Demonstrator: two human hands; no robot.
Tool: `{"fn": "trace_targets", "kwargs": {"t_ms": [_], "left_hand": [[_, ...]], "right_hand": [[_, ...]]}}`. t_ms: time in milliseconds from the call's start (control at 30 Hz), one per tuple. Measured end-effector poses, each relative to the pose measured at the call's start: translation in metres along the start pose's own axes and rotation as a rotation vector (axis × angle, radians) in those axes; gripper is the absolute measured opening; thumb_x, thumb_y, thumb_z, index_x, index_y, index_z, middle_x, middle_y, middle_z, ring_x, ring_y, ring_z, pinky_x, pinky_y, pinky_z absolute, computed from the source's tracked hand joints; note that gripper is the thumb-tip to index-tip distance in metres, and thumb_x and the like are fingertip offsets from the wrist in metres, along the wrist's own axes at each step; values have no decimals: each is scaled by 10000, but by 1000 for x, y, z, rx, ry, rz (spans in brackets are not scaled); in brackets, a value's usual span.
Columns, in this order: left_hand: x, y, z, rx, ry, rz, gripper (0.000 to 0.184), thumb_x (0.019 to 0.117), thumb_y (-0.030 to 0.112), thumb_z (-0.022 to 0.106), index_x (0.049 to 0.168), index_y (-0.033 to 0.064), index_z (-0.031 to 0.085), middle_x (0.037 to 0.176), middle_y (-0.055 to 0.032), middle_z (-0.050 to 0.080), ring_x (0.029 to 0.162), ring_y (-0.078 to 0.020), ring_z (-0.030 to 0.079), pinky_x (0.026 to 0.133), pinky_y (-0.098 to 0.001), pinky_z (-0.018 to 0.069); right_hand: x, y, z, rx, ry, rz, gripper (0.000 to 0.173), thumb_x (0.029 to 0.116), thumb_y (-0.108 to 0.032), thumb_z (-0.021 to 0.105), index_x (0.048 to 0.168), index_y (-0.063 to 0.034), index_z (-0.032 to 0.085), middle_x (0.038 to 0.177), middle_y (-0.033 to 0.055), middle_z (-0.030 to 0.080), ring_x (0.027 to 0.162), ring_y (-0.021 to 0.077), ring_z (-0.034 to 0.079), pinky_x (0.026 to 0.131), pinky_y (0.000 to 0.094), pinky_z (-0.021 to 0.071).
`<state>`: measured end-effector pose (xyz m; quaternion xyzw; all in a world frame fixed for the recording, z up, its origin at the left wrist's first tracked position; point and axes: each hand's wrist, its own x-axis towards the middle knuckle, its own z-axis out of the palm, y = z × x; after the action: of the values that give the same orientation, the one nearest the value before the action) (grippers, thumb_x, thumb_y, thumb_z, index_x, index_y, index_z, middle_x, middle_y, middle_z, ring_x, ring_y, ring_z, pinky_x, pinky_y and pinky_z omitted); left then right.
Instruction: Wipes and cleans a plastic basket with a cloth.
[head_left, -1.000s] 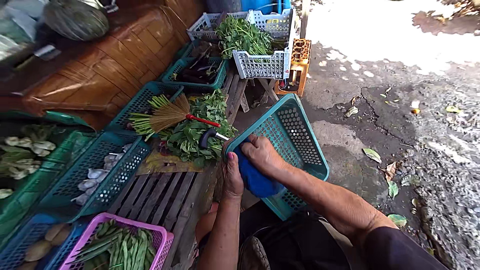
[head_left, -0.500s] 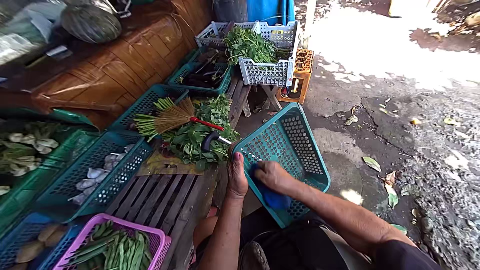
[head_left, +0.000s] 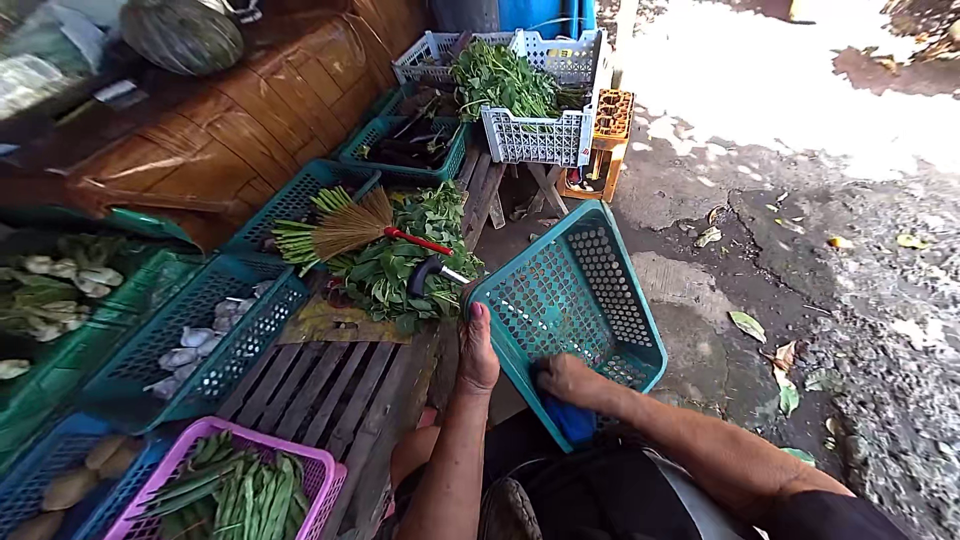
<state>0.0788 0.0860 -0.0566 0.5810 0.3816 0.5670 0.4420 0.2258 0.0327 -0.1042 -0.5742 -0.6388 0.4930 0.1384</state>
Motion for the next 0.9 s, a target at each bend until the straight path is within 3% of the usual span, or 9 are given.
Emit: {"fn": "trace_targets", "kwargs": {"t_ms": [100,167,233,367,467,600,733,800,900], "left_hand": [[0,-2,3,-7,-45,50,677,1049,584,380,1401,10,454,1268,49,609,1199,31,556,1092,-215,443],[0,-1,2,1,-53,85,706,1040,624,380,1400,26,479,1291,38,623,1229,1,558,1115,-247,439],[-2,-2,-2,-3,-39,72,712,1038,612,397,1400,3,464,1287,33,621,1215,2,567,1102,-243,449],[-6,-10,-11,5,48,-16,671,1049,556,382,1429,4,408,1261,43,611,1160,31,587,1053,-200,478],[-3,-8,-12,35,31,-3,706,1051,567,361,1445,-19,392,1304,23,584,1208,40,548,1085,-187,437],[-2,6,5,6,-32,78,670,1036,605,417,1369,27,477,1233,103,612,1164,71,562,1055,-170,455],[-2,0,6,-16,-81,103,682,1029,632,408,1398,63,475,1277,85,613,1212,17,561,1099,-236,450],[-1,-1,4,-23,-76,99,679,1019,649,416,1399,91,489,1279,83,620,1216,-4,567,1097,-256,458],[-5,-6,-4,13,10,9,667,1044,575,397,1415,22,436,1257,53,618,1166,21,585,1060,-214,476]], "right_hand": [[-1,-68,-49,293,298,-171,258,1039,-177,507,980,0,685,807,90,631,760,161,612,722,371,507],[7,-91,-57,420,435,-272,211,1017,-163,521,919,-46,667,726,51,621,680,127,616,632,341,511],[9,-88,-44,278,420,-266,228,1034,-160,500,1017,-9,669,811,115,653,772,204,651,714,402,531],[1,-2,18,-251,38,-69,334,1083,-165,411,1222,69,605,1107,286,672,1063,438,673,917,584,527],[-7,38,34,-378,-191,74,325,1076,-168,446,1239,70,597,1205,306,639,1167,472,624,976,626,487],[-7,-13,-12,-64,0,-23,321,1048,-179,483,1163,65,655,1083,265,672,1053,391,653,930,572,487],[-7,-83,-52,266,447,-293,222,1028,-163,517,933,-26,663,732,58,604,686,142,600,642,346,494],[0,-86,-43,184,513,-310,204,1027,-166,516,977,-32,661,773,89,646,730,195,653,667,390,531],[1,-33,3,-178,274,-198,331,1061,-204,427,1157,28,643,1001,230,704,958,385,712,826,549,559]]}}
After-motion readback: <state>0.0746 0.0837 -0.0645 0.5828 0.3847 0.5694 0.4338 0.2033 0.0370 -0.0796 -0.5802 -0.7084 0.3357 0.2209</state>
